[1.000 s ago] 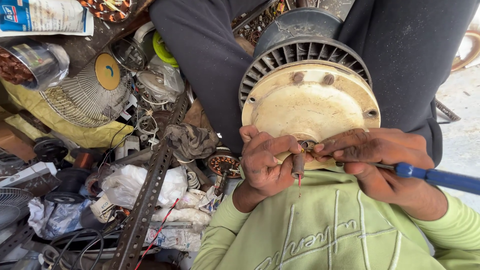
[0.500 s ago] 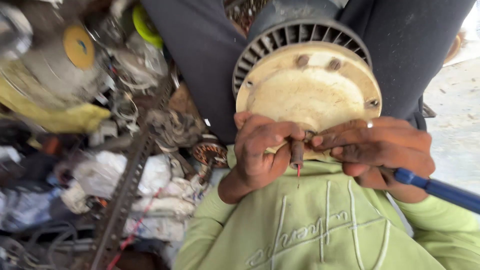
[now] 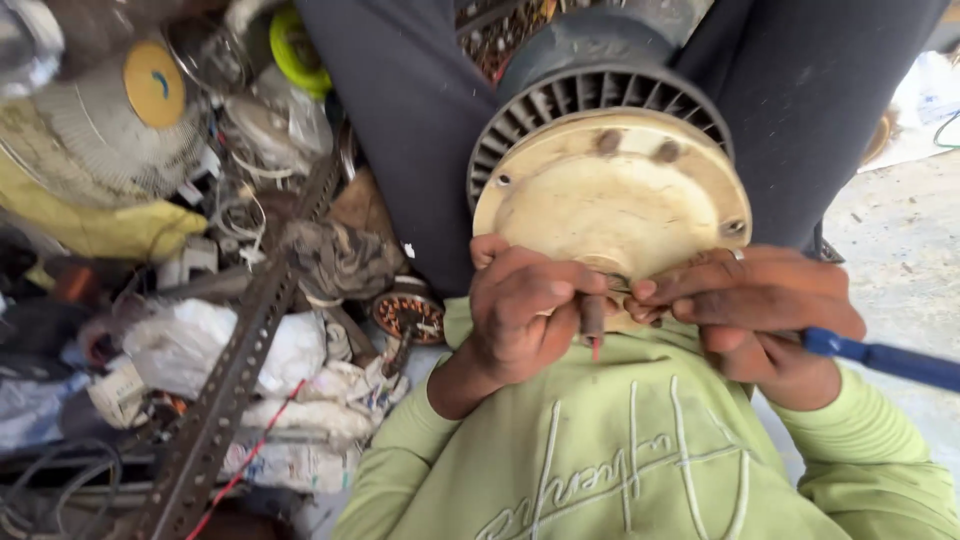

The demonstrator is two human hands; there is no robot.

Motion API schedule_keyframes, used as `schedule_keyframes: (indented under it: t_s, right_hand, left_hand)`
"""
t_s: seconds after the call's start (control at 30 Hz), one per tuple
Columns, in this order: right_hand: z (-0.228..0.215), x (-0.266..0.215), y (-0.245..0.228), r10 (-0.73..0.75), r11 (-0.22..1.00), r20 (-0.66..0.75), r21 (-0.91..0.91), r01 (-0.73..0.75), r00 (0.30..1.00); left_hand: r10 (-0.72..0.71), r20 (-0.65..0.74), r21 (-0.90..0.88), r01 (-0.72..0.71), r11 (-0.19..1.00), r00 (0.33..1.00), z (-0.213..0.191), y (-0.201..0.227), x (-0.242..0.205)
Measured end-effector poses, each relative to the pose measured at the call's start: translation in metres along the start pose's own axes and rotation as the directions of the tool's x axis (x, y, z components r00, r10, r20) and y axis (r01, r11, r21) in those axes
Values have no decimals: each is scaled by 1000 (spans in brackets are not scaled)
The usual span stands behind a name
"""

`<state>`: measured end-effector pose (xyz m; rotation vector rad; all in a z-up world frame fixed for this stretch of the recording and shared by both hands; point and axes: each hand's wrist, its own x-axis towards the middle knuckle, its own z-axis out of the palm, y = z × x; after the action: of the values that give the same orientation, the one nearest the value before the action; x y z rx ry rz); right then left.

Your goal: Repairing a ceiling fan motor by adjusting wiring and internal components using tools.

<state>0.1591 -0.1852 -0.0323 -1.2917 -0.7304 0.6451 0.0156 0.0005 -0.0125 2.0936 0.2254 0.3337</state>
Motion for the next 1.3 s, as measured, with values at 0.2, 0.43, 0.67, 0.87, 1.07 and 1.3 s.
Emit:
schedule_keyframes:
  t_s: [0.2,0.43,0.67,0.87,1.07,1.3]
  right_hand:
    - [2,6,-10,189,970,-84,170,-172,978]
    - [6,0,-7,227,957,-46,194,-214,973]
    - [6,-1,-9,225,966,-34,141,-218,974]
    - [16,3,-23,248,968,-88,56,-244,965]
    - [38,-17,-11,171,985,-251,47,-164,953]
    - [43,-7,-11,25,997,-295,-60,-44,955]
  left_hand:
    - [-18,-17,43,18,999,1000,-1,-2,1]
    - [-19,20,60,18,998,1000,-1,-3,0]
    - [-26,10,80,25,996,1000,-1,-3,-1]
    - [-40,34,67,37,997,999,-5,0,2]
    - [-22,-52,101,27,995,998,3,1,-1]
    - [-23,-10,65,24,998,1000,-4,2,5]
